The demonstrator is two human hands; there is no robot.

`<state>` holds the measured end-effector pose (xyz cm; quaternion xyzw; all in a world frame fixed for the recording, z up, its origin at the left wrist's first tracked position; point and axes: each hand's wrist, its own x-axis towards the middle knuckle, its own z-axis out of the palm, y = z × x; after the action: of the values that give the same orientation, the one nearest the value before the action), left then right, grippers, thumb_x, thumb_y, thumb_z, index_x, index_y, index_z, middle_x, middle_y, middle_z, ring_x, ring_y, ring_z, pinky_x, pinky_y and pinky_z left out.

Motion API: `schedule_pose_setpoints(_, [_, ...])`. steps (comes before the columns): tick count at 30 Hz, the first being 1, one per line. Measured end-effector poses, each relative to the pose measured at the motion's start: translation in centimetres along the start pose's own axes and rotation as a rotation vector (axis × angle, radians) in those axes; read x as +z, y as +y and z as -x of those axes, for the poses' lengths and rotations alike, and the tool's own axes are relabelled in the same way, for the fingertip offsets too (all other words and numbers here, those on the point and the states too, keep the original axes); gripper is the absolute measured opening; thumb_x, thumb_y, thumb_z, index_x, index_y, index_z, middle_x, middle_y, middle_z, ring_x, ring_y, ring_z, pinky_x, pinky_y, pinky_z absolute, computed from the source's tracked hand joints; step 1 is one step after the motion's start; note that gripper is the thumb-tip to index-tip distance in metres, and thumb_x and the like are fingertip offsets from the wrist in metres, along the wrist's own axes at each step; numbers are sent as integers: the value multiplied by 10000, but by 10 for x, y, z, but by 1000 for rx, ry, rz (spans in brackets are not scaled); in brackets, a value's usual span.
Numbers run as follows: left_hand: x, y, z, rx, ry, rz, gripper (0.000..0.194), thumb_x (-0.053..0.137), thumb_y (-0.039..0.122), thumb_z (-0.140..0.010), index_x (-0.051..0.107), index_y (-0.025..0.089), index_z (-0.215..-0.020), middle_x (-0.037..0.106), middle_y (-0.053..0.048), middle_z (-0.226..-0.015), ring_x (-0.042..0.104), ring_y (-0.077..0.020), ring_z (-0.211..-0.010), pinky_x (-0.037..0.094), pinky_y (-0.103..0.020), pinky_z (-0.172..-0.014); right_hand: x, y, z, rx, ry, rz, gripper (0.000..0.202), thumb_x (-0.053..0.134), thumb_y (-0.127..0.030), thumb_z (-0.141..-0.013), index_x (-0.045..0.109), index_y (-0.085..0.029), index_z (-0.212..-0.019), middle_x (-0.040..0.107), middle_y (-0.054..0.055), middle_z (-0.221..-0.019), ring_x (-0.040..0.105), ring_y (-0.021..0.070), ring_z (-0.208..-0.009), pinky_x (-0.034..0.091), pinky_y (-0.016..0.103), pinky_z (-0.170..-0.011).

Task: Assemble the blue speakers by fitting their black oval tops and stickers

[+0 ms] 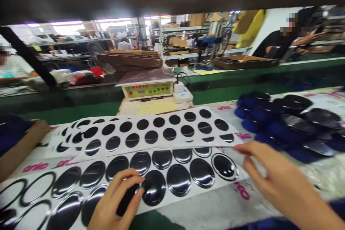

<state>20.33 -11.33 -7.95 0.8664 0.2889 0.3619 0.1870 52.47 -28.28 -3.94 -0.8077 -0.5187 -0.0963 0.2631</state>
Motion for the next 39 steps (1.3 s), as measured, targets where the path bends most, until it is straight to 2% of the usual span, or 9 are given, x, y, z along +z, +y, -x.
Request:
schedule_pose_setpoints(6, [49,-2,-7,513,-118,-526,458,408,382,-933,461,157,-1329,516,-93,-1369,498,-273,-1222,458,-386,-920,32,-43,-9,-236,-383,-160,317,403,-192,-919,596,-251,-1164,640,61,-1151,574,219,-1090,478,396,-930])
schedule_pose_setpoints(9, [56,-8,0,532,-98,-625,430,353,356,-944,499,172,-1304,534,-79,-1358,492,-271,-1227,378,-415,-978,45,-49,-24,-235,-398,-125,341,380,-200,-938,566,-234,-1222,604,50,-1236,542,193,-1144,441,370,-988])
schedule_pose_setpoints(13, [49,-10,-1,575,-94,-652,437,320,416,-961,543,190,-1262,575,-56,-1317,522,-251,-1196,380,-391,-967,50,-37,-32,-159,-346,-94,334,400,-240,-930,566,-248,-1220,609,35,-1224,541,198,-1137,429,365,-986])
schedule_pose_setpoints(18, [29,-9,-24,820,-136,-643,502,435,577,-889,619,199,-1163,675,-52,-1168,645,-234,-1015,517,-329,-777,47,-18,-10,162,-174,22,337,415,-428,-901,606,-152,-926,625,154,-900,578,352,-886,436,549,-783])
schedule_pose_setpoints(23, [18,-4,-37,870,-269,-572,410,534,478,-876,596,219,-1187,660,-33,-1195,655,-234,-1009,573,-315,-741,44,-15,7,315,-157,-42,256,491,-461,-852,534,-210,-876,613,83,-856,581,294,-874,452,424,-764])
schedule_pose_setpoints(27, [18,20,-51,782,-383,-308,293,598,309,-858,597,219,-1137,680,-21,-1117,651,-221,-954,577,-313,-740,34,-13,11,352,-243,-135,249,369,-437,-921,501,-235,-859,487,-39,-549,524,172,-512,409,269,-481])
schedule_pose_setpoints(31, [43,65,-74,499,-616,63,197,548,131,-850,613,217,-1014,670,-10,-948,620,-183,-850,556,-287,-715,21,-11,19,406,-268,-454,297,407,-494,-906,503,-226,-821,472,-47,-556,462,131,-489,364,232,-453])
schedule_pose_setpoints(36, [95,113,-106,253,-699,326,226,582,269,-880,562,190,-1091,603,-50,-1063,555,-209,-1011,498,-351,-887,11,-10,22,588,-153,-840,341,574,-540,-810,555,-218,-919,536,-32,-635,490,117,-543,388,208,-477])
schedule_pose_setpoints(39, [117,125,-111,248,-758,293,315,631,364,-843,561,148,-1061,585,-84,-1070,535,-242,-1020,487,-385,-888,14,-4,25,635,-252,-789,366,557,-554,-810,558,-222,-962,487,-48,-596,419,95,-441,309,184,-355])
